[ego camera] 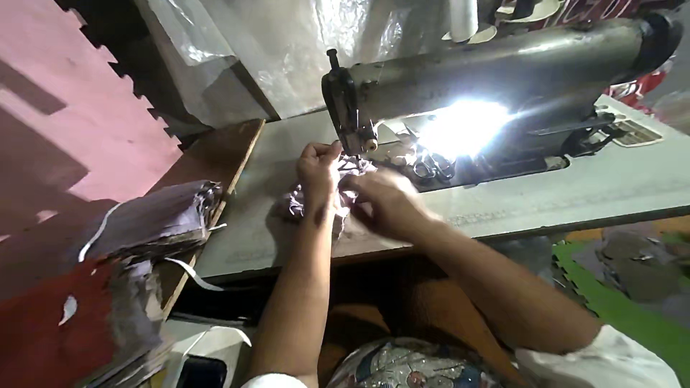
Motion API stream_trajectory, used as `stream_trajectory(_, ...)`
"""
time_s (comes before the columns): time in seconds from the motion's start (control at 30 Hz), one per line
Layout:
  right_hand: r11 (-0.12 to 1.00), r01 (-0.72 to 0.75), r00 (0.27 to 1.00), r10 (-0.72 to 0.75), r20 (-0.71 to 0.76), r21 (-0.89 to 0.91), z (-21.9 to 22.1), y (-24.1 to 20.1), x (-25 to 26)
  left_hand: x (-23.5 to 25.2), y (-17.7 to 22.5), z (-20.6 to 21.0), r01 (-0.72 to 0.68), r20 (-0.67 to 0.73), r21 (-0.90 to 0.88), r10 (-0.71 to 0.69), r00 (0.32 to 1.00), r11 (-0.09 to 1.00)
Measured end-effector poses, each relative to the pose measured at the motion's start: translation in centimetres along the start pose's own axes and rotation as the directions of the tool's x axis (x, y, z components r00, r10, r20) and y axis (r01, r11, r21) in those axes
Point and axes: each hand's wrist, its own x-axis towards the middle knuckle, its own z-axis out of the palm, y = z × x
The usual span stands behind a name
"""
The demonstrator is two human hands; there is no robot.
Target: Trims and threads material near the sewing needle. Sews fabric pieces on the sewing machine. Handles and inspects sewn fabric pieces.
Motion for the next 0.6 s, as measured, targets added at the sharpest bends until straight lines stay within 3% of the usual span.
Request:
stream_trajectory(0.07,0.989,-0.147,0.964,0.140,-0.225,-0.016,-1.2,2.4,4.1,0.4,-1.4,0.5,-0.033,-0.015,0.049,0.033,0.999,0.998)
stream_trajectory(0.13,0.977,-0.204,0.919,0.168,-0.356,-0.064,-1.3,3.9,7.3,0.7,-1.9,1.0,0.004,-0.037,0.090,-0.001,0.999,0.996)
stream_trajectory(0.3,0.901,-0.293,0.918,0.171,-0.357,-0.321,0.0,4.4,10.0,1.2,-2.4,2.2,0.055,-0.046,0.025,-0.054,0.997,0.998)
stream_trajectory(0.43,0.874,-0.303,0.920,0.165,-0.355,-0.380,0.0,4.3,10.1,1.0,-1.5,2.9,0.244,0.016,-0.092,-0.244,0.970,0.965)
stream_trajectory(0.6,0.864,-0.299,0.929,0.165,-0.333,-0.406,0.1,4.3,10.2,0.7,-0.4,3.0,0.448,0.136,-0.280,-0.426,0.894,0.849)
